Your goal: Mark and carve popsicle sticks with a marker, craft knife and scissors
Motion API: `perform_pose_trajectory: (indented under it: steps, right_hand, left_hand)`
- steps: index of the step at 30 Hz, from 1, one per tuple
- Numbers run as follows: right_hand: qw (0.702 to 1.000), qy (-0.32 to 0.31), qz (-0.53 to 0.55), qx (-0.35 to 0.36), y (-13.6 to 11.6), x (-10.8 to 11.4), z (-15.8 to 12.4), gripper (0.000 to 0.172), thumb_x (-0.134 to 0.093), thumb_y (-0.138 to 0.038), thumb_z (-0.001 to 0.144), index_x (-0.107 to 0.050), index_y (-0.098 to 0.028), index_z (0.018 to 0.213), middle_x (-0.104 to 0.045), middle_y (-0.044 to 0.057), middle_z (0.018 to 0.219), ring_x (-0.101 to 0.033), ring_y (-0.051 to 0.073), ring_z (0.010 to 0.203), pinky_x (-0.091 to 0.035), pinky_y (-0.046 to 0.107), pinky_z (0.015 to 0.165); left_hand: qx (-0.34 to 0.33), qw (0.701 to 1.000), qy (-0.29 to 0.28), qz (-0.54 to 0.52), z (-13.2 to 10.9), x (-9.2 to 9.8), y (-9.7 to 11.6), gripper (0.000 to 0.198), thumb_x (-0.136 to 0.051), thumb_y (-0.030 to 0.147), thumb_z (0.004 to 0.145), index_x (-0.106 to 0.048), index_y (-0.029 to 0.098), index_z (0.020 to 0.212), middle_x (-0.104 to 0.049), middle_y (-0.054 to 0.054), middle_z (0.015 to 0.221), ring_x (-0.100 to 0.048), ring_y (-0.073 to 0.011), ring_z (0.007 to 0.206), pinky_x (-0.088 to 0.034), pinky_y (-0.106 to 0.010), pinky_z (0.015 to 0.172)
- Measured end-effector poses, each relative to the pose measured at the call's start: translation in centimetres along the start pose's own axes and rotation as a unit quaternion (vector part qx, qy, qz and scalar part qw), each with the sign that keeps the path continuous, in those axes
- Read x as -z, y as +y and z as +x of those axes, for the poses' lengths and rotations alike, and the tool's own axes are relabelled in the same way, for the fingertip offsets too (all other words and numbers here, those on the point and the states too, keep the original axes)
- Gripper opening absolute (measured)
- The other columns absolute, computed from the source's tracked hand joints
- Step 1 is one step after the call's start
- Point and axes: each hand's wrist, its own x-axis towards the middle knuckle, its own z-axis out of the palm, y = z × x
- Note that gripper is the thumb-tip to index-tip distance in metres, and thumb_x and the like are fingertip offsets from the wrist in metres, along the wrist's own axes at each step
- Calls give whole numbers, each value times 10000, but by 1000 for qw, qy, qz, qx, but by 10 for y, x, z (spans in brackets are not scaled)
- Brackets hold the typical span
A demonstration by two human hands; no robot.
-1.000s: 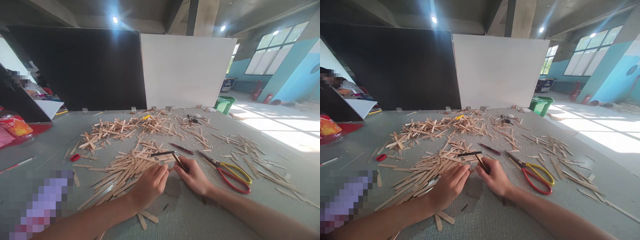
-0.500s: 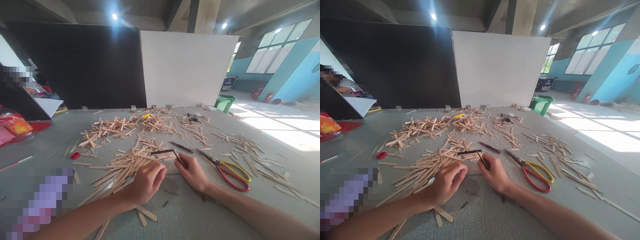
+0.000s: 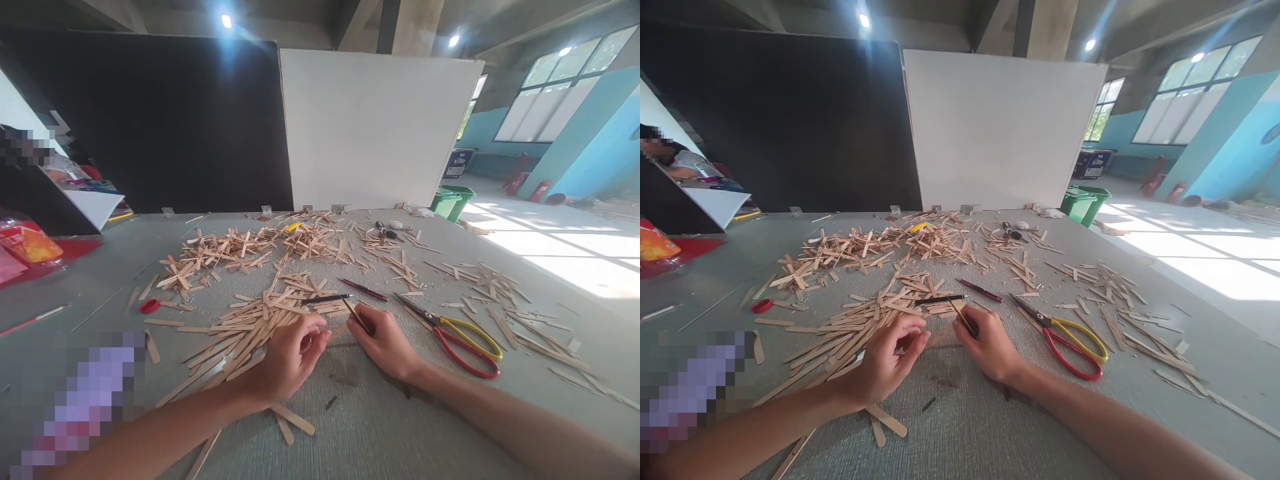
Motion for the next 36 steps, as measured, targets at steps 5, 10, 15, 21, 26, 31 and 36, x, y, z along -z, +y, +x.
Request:
perform_pose_trajectory:
  steps: [5, 10, 15, 21, 26, 31, 36]
  right_hand:
    - [1000, -1, -6, 2, -2, 0, 0, 307, -512, -303, 974, -391, -232, 701, -352, -67, 616, -304, 126, 587, -245, 285, 550]
    - [1000, -6, -10, 3, -2, 0, 0, 306, -508, -300, 976, -393, -231, 702, -352, -66, 613, -306, 125, 580, -245, 286, 546]
    - [1000, -7, -13, 11, -1, 1, -2, 317, -507, -298, 985, -371, -235, 706, -342, -70, 618, -306, 126, 586, -243, 283, 553]
    - [1000, 7, -10, 8, -1, 0, -2, 289, -520, -301, 971, -434, -229, 705, -389, -65, 605, -337, 127, 573, -247, 279, 547]
    - [998, 46, -22, -27, 0, 0, -3, 215, -514, -349, 984, -651, -199, 914, -424, -73, 573, -339, 135, 539, -257, 283, 534]
    - [997, 61, -31, -28, 1, -1, -3, 227, -510, -327, 968, -667, -180, 1041, -407, -90, 531, -338, 136, 503, -255, 286, 527]
    - [998, 55, -27, -31, 1, -1, -5, 213, -494, -321, 963, -655, -188, 1007, -411, -88, 538, -334, 138, 501, -245, 282, 517]
  left_hand:
    - [-10, 1000, -11, -10, 1, 0, 0, 89, -552, 137, 1023, -552, 225, 1010, -568, 75, 641, -472, -78, 480, -362, -188, 487]
    - [-8, 1000, -21, -17, 3, 1, 1, 102, -532, 132, 1032, -537, 217, 978, -541, 77, 635, -463, -74, 474, -341, -191, 480]
    - [-18, 999, -32, -14, 3, 1, 2, 90, -552, 160, 1031, -573, 205, 956, -486, 93, 590, -407, -70, 453, -317, -201, 485]
    - [37, 998, -48, -8, 14, 7, 16, 184, -508, 217, 1060, -657, 188, 957, -516, 77, 567, -451, -76, 460, -338, -198, 492]
    - [208, 976, 15, -66, 38, 23, 18, 285, -514, 390, 1051, -670, 177, 944, -544, 45, 593, -543, -110, 510, -408, -191, 482]
    - [248, 967, -26, -57, 61, 45, -7, 210, -539, 328, 990, -651, 168, 1069, -665, -9, 755, -561, -111, 485, -433, -204, 458]
    - [167, 973, -84, 133, 77, 69, -29, 351, -443, 161, 938, -649, 168, 1222, -744, -73, 984, -677, -162, 697, -509, -273, 667]
